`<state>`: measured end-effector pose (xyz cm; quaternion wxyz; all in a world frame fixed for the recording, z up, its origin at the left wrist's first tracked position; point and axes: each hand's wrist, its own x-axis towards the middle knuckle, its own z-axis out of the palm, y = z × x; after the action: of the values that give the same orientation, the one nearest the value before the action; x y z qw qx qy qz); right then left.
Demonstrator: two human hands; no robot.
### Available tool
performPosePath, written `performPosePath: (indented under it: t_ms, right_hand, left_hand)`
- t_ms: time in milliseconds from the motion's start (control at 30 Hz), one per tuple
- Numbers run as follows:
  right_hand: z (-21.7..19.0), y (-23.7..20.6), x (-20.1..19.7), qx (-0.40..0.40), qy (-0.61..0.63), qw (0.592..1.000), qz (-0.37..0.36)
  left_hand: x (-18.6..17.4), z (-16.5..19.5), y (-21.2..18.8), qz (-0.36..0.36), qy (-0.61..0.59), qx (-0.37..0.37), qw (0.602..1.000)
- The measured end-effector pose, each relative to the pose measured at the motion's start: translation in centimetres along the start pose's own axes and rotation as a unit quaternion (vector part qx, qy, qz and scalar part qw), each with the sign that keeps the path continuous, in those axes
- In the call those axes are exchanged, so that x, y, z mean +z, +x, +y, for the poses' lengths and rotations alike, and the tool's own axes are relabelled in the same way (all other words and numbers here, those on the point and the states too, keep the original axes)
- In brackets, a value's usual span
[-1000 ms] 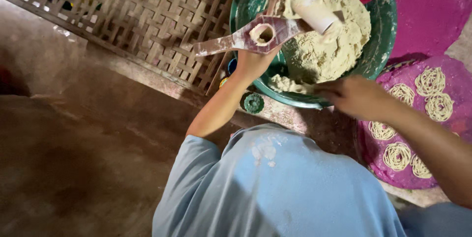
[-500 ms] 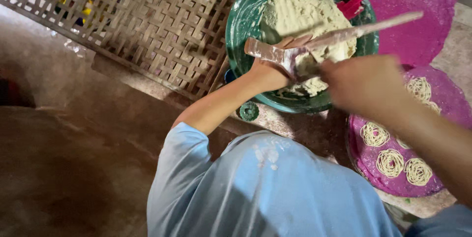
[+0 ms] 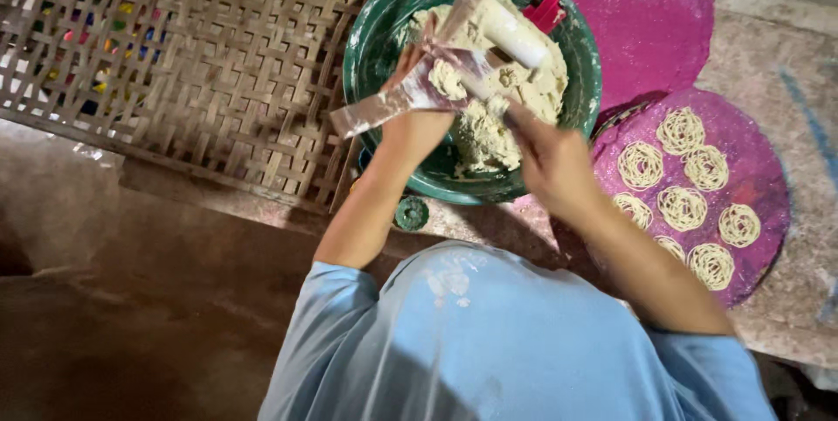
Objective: The person uses a manual dough press to extrude dough into spiral shapes on a pink tray. They repeatedly scoop dough from a green bucket, load the press, and squeeze to form noodles, then arrange them on the tray.
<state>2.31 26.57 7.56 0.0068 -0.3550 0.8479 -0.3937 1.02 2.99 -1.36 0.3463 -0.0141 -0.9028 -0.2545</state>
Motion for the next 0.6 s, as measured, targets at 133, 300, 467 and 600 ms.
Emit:
performPosePath:
  t_ms: [133,300,467,600]
  right_hand:
    - [4.0,-2.0,1.0,0.123,0.032,0.991,-0.048]
    - [5.7,-0.4,1.6,-0.028,0.132,0.988,0.074]
    - [6.0,-1.3,1.8,0.074,0.003,0.997,-0.029]
    - [7.4,-1.8,-3.0,0.077,-0.028,0.996,0.044]
  left_hand:
    - [-0.9,-0.3,1.0,-0.044,-0.019,-0.046,0.998]
    - [-0.9,1.0,1.1,0.042,0.068,0.051,0.995]
    - [-0.6,0.0,1.6,-0.035,-0.053,-0.104,0.993]
    - [-1.7,-2.2,0.8,-0.061,-0.099,-0.138,0.984]
